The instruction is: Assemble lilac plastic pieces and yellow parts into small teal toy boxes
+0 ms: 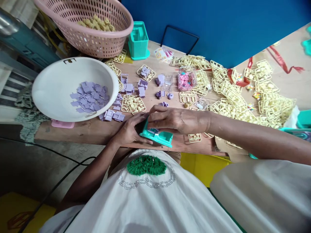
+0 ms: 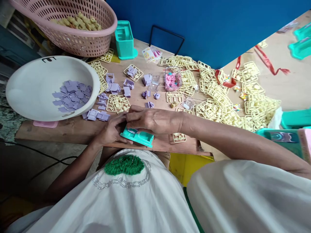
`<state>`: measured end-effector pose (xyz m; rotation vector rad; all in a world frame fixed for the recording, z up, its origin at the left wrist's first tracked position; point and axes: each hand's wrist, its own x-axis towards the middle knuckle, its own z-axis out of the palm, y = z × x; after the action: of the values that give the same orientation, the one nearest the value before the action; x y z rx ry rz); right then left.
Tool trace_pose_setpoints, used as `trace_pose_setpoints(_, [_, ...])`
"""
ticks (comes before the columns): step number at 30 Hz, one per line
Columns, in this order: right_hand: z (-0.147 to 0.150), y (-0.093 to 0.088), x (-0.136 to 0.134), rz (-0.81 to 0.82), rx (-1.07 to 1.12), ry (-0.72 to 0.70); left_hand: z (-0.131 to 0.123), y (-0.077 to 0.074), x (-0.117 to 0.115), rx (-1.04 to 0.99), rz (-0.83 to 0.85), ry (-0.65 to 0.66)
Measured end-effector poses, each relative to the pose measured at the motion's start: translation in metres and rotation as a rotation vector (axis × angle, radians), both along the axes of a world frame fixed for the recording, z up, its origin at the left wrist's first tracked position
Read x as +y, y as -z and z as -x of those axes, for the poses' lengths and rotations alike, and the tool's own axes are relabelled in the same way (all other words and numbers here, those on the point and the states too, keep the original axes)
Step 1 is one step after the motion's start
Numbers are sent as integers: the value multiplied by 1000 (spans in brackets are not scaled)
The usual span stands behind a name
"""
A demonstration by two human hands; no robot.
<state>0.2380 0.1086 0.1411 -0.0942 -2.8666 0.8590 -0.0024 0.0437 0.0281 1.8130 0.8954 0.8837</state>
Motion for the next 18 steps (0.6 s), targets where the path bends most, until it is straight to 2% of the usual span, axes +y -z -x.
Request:
trace_pose_setpoints(3, [3,-7,5,31,-92,-20,0,0,0,14,-10,-28])
trace_pose_setpoints(6, [6,-11,9,78,-143,-54,0,-4,1,15,-22,7])
trace_pose_setpoints(12, [18,-21,1,-87,-218,-52,2,-1,2,27,-10,-6])
trace_pose_setpoints(18, [25,-25,-3,-41,-177,-1,0,-3,2,47,28,3])
